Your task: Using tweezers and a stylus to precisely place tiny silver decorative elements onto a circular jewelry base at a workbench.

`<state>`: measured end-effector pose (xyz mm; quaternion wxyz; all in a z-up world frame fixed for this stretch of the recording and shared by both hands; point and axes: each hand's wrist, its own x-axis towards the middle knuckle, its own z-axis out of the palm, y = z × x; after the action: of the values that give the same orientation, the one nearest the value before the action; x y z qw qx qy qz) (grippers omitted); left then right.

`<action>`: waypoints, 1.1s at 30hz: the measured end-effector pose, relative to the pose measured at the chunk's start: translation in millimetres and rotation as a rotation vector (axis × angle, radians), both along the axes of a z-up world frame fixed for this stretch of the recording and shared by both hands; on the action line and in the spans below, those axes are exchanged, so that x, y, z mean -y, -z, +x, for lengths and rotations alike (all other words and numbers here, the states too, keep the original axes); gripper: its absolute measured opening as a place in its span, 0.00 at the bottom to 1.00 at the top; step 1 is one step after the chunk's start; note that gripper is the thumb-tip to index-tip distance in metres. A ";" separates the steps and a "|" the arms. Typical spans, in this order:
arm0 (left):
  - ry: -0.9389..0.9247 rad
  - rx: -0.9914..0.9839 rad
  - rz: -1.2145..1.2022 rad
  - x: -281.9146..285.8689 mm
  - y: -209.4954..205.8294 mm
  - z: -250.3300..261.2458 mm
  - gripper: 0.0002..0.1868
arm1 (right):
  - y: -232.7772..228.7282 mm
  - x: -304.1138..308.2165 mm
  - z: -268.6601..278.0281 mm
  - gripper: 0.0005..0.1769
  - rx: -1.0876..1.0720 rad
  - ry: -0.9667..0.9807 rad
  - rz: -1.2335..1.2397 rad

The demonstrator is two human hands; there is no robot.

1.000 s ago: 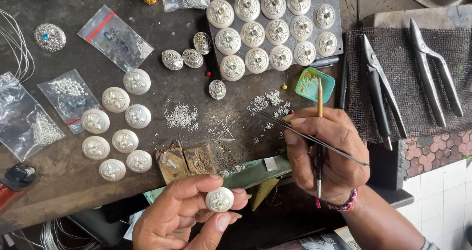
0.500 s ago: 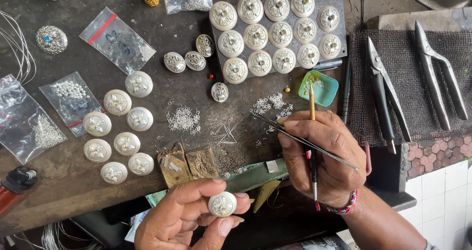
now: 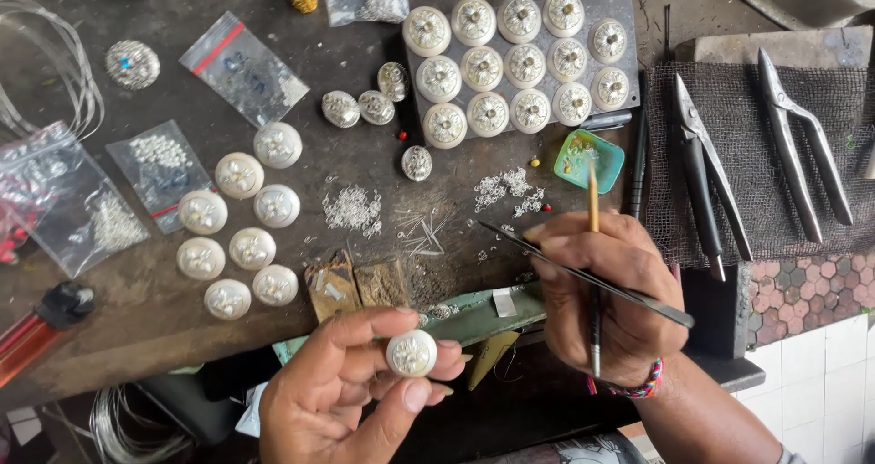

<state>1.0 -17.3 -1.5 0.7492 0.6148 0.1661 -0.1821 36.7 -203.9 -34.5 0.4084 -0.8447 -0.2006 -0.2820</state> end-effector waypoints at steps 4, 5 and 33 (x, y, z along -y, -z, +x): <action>0.014 0.034 -0.064 -5.2 -2.1 1.6 0.18 | 1.3 -4.9 -13.2 0.07 0.034 0.000 0.185; 0.045 0.065 -0.130 -7.4 -1.5 1.9 0.18 | -3.4 -5.2 -16.8 0.07 -0.046 -0.035 0.182; 0.111 0.074 -0.187 -13.1 -0.8 -2.7 0.17 | -24.0 -8.4 -57.4 0.12 -0.369 -0.199 0.225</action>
<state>-1.8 -4.2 -0.7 0.7977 0.5567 0.0864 -0.2152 -20.8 -195.6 -10.5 0.5557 -0.8070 -0.1722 -0.1017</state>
